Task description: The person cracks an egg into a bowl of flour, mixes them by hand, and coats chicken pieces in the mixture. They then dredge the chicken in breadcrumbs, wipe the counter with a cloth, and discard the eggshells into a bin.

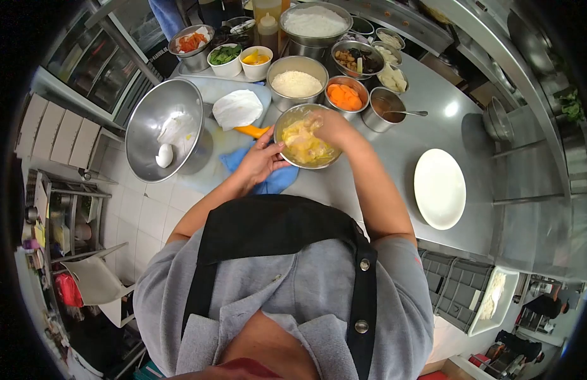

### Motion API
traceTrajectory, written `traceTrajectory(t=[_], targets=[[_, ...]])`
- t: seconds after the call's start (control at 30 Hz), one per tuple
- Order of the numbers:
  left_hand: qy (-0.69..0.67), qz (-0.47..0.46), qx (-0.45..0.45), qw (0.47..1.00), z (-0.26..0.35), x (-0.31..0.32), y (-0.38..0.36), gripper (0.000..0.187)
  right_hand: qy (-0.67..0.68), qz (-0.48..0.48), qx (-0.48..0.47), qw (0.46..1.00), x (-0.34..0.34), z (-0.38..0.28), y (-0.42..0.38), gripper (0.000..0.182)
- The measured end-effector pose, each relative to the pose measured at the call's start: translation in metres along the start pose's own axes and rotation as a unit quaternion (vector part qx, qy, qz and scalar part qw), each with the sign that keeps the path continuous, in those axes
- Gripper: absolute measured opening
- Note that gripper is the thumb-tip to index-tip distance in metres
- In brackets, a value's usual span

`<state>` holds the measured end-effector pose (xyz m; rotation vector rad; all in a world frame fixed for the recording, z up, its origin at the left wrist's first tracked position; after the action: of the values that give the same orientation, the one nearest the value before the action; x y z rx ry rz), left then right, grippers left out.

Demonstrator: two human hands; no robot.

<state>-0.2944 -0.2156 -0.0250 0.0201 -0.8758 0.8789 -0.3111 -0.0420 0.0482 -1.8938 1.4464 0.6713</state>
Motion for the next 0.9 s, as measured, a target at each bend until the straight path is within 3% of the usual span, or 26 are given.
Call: traceTrajectory(t=[0.07, 0.2, 0.23, 0.33, 0.5, 0.63, 0.73, 0.83, 0.9], targets=[[0.0, -0.014, 0.012, 1.0, 0.0, -0.001, 0.004, 0.061, 0.128, -0.03, 0.063, 0.989, -0.017, -0.016, -0.013, 0.025], [0.003, -0.028, 0.019, 0.999, 0.003, -0.005, 0.009, 0.06, 0.291, -0.014, -0.05, 0.955, -0.039, -0.036, -0.016, 0.022], [0.005, -0.033, 0.019, 0.999, 0.005, -0.004, 0.008, 0.06, 0.329, -0.005, -0.034, 0.944, -0.043, -0.035, -0.014, 0.023], [-0.004, -0.037, 0.004, 0.999, 0.011, 0.004, 0.001, 0.061, 0.331, 0.021, -0.067, 0.941, -0.068, -0.059, -0.013, 0.024], [-0.005, -0.045, 0.002, 0.999, 0.006, -0.006, 0.002, 0.062, 0.278, 0.017, -0.033, 0.96, -0.087, -0.084, -0.008, 0.019], [-0.01, -0.051, 0.006, 0.999, 0.005, -0.008, 0.004, 0.06, 0.041, -0.074, -0.163, 0.983, -0.049, -0.079, 0.003, 0.017], [-0.014, -0.043, 0.006, 0.999, 0.004, -0.01, 0.005, 0.064, -0.087, -0.168, -0.04, 0.981, -0.007, -0.058, 0.007, 0.02], [-0.012, -0.032, 0.011, 0.999, 0.002, -0.013, 0.008, 0.064, -0.025, -0.155, -0.009, 0.988, -0.011, -0.047, 0.017, 0.019], [-0.012, -0.024, 0.011, 1.0, 0.003, -0.012, 0.007, 0.064, 0.042, -0.081, -0.052, 0.994, -0.031, -0.058, 0.021, 0.02]])
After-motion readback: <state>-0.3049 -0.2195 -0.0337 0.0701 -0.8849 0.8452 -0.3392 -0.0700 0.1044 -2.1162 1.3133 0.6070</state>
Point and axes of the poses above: each hand's wrist, its own y-axis towards the middle knuckle, its own x-axis out of the palm, z = x × y, the point moved 6 cm from there along y, towards the middle knuckle, and after that the axes turned 3 degrees about -x, right-handed, at the moved point
